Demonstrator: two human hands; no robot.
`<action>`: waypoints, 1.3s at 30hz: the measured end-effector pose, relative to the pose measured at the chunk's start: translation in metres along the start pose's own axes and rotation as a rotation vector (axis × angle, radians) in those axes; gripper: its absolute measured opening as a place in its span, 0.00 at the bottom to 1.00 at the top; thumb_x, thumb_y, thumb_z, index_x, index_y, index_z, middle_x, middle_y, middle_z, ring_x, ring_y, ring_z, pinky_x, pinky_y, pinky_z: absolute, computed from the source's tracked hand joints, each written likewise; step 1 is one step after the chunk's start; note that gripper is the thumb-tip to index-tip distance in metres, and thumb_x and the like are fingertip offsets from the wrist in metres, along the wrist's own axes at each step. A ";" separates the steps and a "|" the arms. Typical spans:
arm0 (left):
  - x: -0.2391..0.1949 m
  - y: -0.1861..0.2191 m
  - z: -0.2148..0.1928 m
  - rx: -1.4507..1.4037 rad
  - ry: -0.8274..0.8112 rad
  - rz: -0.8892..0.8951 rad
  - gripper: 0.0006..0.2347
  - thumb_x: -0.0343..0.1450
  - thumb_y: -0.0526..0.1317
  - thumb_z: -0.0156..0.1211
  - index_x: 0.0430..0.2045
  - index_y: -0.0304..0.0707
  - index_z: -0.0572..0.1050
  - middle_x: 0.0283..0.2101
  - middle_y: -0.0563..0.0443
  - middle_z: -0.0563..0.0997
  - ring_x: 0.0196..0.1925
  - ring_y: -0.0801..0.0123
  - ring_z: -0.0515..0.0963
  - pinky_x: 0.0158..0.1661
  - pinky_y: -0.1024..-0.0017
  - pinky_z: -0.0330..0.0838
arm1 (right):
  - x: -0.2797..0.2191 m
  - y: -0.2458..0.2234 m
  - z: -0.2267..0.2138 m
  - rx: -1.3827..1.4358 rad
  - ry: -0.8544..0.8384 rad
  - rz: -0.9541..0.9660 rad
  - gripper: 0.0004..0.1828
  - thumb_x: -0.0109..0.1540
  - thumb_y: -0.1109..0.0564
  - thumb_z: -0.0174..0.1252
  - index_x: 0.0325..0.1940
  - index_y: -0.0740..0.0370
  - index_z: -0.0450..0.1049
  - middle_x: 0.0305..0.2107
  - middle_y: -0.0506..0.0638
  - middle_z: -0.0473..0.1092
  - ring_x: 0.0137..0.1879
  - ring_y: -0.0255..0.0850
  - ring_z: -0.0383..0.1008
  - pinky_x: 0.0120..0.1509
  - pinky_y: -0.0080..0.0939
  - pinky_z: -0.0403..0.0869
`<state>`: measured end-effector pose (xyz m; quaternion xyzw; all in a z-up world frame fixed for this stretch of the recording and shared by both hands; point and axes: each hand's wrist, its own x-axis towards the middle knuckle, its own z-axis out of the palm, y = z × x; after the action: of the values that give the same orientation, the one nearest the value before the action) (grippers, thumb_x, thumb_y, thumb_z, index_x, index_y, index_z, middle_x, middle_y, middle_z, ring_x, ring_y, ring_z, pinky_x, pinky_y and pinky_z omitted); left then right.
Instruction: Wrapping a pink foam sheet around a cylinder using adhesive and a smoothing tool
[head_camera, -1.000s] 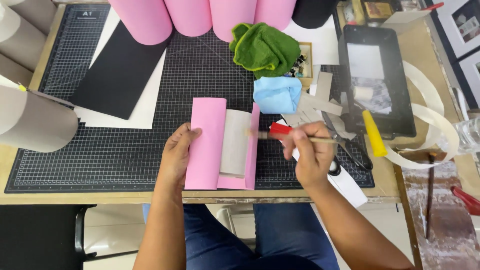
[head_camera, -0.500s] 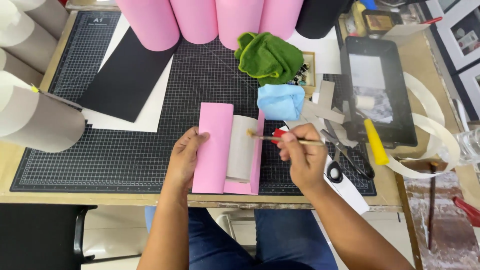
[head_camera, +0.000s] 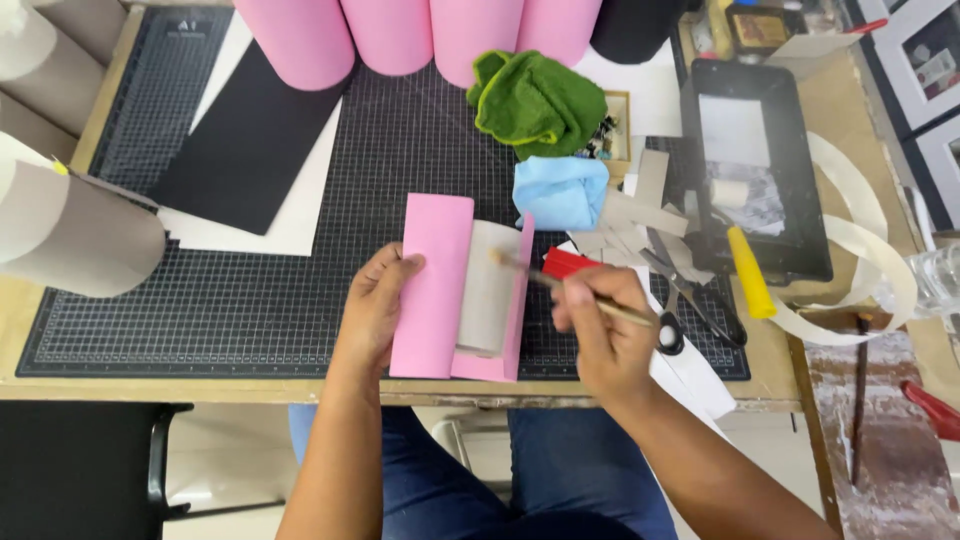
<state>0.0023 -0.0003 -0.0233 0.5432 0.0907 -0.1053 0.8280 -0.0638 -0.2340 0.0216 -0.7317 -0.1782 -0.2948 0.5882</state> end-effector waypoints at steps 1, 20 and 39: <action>0.000 0.002 0.003 0.001 -0.004 0.010 0.08 0.71 0.37 0.59 0.20 0.47 0.71 0.21 0.60 0.72 0.20 0.79 0.66 0.22 0.80 0.60 | -0.003 0.001 0.000 0.001 0.003 -0.011 0.06 0.71 0.61 0.47 0.42 0.66 0.67 0.27 0.55 0.72 0.28 0.37 0.75 0.31 0.31 0.76; -0.007 0.000 0.006 0.009 -0.011 -0.022 0.11 0.72 0.37 0.58 0.18 0.47 0.68 0.20 0.61 0.69 0.20 0.80 0.64 0.21 0.80 0.57 | -0.049 -0.006 -0.028 0.179 0.005 0.162 0.04 0.69 0.64 0.47 0.39 0.65 0.65 0.29 0.58 0.71 0.25 0.37 0.73 0.27 0.30 0.74; -0.075 -0.019 -0.017 0.036 0.246 0.139 0.04 0.75 0.39 0.55 0.32 0.42 0.75 0.25 0.58 0.68 0.27 0.76 0.68 0.28 0.74 0.69 | -0.015 0.158 -0.251 -0.612 0.351 0.298 0.04 0.71 0.62 0.65 0.48 0.59 0.76 0.43 0.51 0.78 0.48 0.36 0.78 0.56 0.34 0.75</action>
<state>-0.0760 0.0136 -0.0268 0.5716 0.1519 0.0180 0.8062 -0.0353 -0.5139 -0.0735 -0.8298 0.1299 -0.3662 0.4006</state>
